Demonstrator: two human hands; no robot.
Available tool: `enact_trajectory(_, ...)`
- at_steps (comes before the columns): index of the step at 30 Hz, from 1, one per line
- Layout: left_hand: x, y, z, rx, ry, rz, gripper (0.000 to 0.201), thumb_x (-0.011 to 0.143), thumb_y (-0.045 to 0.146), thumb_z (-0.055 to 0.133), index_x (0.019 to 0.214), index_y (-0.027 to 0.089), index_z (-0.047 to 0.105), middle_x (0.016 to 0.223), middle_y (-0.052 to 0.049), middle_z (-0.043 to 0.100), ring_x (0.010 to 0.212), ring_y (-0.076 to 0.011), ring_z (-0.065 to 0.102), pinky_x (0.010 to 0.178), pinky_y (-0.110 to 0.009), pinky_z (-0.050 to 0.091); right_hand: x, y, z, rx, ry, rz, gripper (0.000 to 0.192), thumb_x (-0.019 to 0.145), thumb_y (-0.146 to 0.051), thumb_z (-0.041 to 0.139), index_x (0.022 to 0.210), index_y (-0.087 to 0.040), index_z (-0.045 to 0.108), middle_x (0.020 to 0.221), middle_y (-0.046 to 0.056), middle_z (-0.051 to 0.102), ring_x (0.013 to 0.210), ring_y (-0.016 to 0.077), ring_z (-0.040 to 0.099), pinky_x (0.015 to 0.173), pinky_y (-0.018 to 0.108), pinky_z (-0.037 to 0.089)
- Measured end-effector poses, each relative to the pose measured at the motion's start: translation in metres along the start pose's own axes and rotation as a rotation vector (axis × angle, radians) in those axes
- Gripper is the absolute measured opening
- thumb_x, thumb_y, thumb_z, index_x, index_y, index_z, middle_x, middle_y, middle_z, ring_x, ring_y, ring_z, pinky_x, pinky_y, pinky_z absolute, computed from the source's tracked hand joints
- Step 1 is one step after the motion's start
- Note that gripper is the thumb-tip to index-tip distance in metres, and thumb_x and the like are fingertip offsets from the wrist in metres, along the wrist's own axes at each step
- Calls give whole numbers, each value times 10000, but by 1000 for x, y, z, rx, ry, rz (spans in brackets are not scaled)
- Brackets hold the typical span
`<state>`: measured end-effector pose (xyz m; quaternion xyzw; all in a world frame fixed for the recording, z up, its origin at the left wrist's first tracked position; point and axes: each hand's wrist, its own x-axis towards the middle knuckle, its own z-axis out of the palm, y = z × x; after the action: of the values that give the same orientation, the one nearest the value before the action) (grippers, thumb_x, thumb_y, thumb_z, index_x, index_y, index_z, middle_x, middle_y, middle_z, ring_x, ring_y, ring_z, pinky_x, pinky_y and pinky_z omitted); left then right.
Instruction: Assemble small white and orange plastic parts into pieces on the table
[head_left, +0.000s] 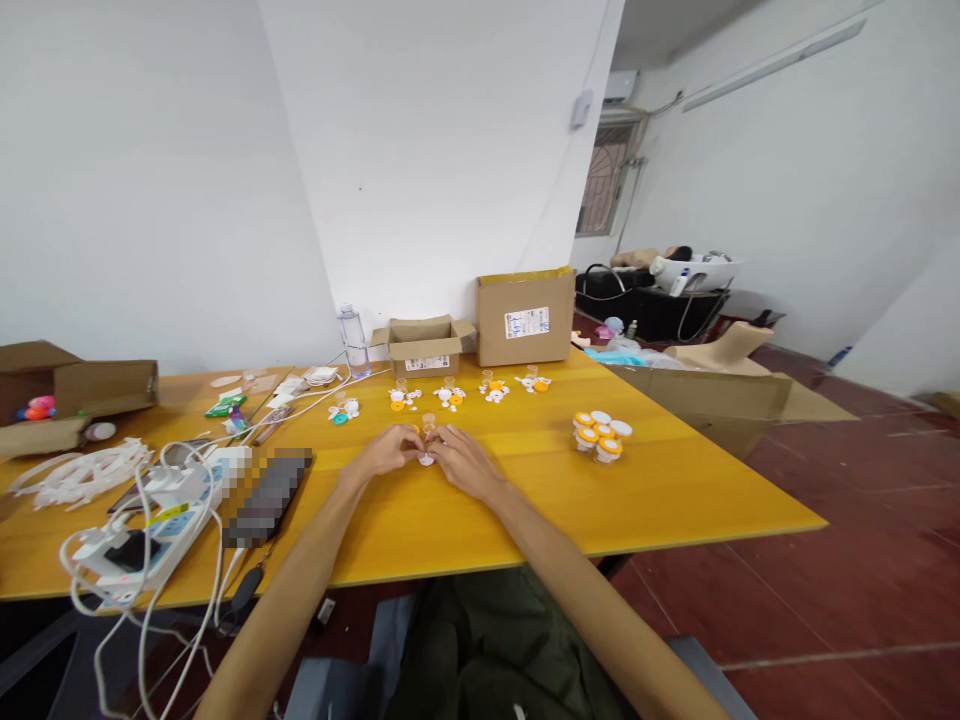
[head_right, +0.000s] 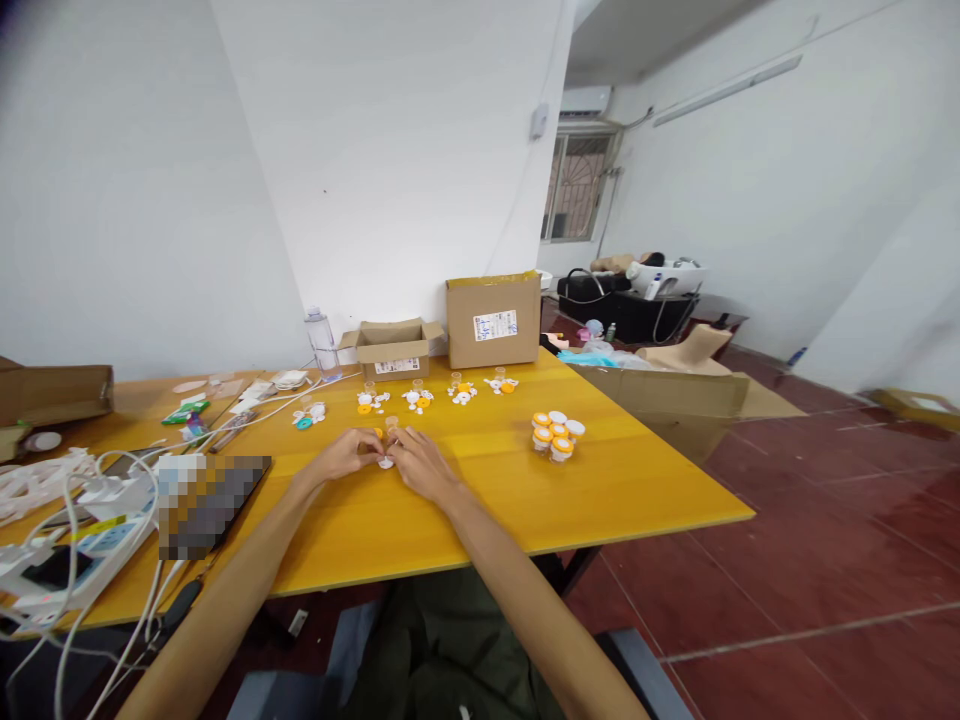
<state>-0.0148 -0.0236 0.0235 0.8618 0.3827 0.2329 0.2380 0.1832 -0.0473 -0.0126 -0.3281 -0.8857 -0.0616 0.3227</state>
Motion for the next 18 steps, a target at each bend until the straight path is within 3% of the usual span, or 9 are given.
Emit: enact_trajectory(18,0,2,0,-92,-14,-12,144,802,172,611,690,171,701,739,-14,658,732,-143,586,757,-262,449,-1,-3,-1,-7,-2,-1,138,960,-289,560,977,-212,674,1044,85,639,961,210,575,844,353,483)
